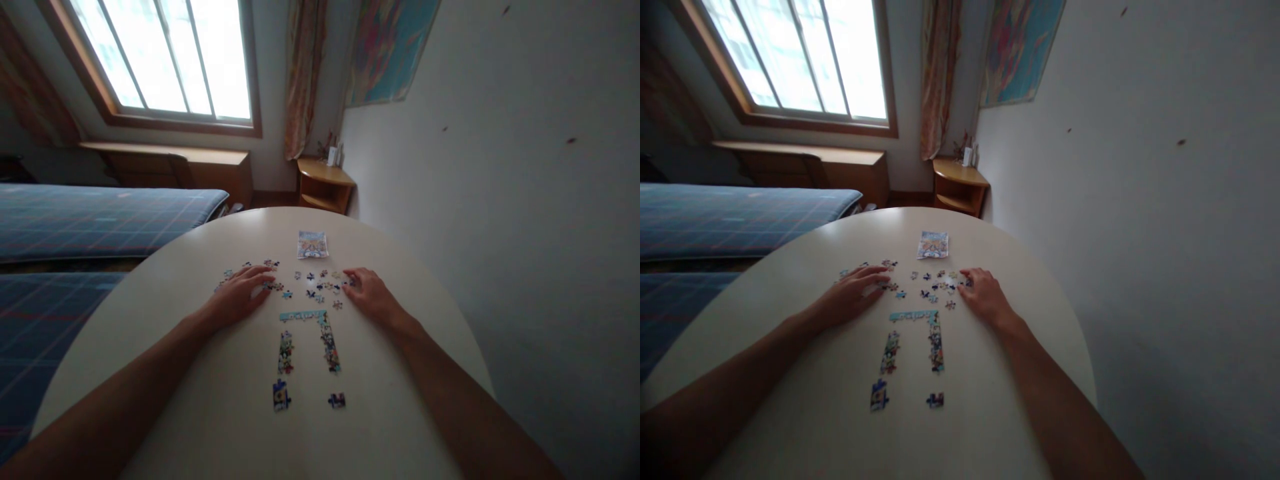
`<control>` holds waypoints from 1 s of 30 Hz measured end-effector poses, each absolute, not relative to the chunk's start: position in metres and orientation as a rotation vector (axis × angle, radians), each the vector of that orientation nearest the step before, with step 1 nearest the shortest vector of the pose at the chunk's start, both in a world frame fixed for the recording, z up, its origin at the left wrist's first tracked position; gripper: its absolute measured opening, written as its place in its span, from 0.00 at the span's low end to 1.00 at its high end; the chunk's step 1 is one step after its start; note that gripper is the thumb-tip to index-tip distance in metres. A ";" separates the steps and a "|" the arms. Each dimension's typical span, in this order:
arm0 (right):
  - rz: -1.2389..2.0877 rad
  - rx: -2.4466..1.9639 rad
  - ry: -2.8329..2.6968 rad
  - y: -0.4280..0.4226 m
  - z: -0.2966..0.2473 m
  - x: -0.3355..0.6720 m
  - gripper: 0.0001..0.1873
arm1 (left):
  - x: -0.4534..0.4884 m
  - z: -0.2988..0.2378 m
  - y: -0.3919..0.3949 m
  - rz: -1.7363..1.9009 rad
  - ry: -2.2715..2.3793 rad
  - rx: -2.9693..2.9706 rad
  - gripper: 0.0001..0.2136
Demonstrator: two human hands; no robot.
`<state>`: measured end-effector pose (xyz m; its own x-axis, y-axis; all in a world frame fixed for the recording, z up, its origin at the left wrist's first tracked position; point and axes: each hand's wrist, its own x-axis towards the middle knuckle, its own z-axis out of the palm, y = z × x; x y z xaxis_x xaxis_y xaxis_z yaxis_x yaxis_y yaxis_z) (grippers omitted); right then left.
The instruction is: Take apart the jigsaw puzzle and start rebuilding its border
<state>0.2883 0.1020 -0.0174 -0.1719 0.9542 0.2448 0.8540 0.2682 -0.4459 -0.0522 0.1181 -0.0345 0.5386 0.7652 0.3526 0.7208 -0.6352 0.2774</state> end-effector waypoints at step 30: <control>0.296 -1.741 -2.223 0.099 -0.022 0.287 0.36 | -0.060 -0.040 0.129 0.696 1.588 2.496 0.24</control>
